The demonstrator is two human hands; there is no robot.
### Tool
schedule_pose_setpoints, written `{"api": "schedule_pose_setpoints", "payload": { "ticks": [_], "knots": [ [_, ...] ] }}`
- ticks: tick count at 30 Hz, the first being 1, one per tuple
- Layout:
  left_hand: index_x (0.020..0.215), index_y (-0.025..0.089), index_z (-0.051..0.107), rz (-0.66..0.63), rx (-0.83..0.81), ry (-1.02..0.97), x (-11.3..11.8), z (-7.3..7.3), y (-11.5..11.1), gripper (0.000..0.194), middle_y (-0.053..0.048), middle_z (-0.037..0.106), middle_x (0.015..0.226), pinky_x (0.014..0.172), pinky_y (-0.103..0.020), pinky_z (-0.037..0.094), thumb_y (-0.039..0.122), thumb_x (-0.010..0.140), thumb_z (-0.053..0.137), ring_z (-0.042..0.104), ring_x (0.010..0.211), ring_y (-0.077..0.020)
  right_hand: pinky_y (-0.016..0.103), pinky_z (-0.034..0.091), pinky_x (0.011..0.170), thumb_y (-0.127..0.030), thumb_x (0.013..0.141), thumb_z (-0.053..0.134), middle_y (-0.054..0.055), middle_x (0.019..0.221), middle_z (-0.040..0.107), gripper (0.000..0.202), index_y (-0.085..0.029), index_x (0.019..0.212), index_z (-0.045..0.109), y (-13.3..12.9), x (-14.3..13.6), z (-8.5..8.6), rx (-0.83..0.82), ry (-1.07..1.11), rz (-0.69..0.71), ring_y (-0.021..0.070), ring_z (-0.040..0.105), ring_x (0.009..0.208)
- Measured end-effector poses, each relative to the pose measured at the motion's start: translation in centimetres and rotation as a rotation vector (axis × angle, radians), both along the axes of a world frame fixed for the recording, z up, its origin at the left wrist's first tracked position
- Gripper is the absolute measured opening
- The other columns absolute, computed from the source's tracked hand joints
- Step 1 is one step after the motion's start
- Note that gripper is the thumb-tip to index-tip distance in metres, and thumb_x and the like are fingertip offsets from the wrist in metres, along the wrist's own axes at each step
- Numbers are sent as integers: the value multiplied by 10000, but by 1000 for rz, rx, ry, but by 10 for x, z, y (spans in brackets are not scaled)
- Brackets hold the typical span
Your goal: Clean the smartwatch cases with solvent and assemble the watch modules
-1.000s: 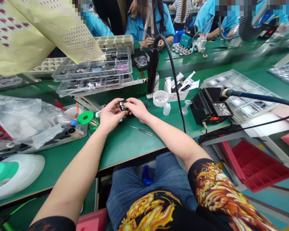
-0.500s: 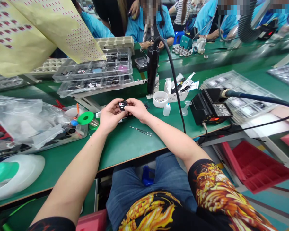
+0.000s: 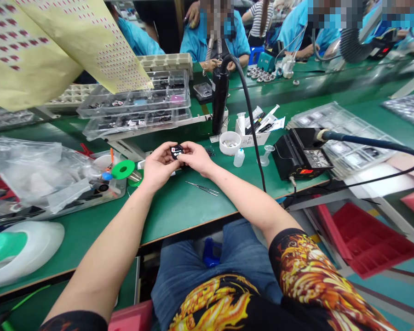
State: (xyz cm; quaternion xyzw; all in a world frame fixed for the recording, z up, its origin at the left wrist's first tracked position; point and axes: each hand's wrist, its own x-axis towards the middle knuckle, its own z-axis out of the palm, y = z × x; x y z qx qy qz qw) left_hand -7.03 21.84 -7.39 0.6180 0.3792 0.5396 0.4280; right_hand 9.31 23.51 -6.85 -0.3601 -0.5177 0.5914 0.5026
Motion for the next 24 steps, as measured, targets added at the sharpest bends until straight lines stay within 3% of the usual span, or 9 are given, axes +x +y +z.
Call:
{"api": "schedule_pose_setpoints", "payload": {
  "ticks": [9,17,24],
  "knots": [
    [1308,222,710,-4,4,27,0,0,0,602,-18,726,993,701,-239,575,197,727,866,667,754,-117,244,449,574,-271,686,722,-41,713,658,273,-175,935,660,-2,0,2,1,-9,-9,137,620,646],
    [1303,223,713,19,14,41,0,-1,-1,586,-16,729,966,699,-251,574,191,730,831,679,759,-131,245,484,631,-270,654,786,-41,830,671,369,-184,984,645,-2,0,-1,22,8,17,130,623,722],
    [1318,248,727,45,80,141,1,-5,-4,566,-4,719,938,679,-245,556,145,762,754,650,730,-125,263,519,721,-334,687,784,-41,848,659,326,-197,933,621,-3,-3,-4,68,-39,-28,139,630,786]
  ]
}}
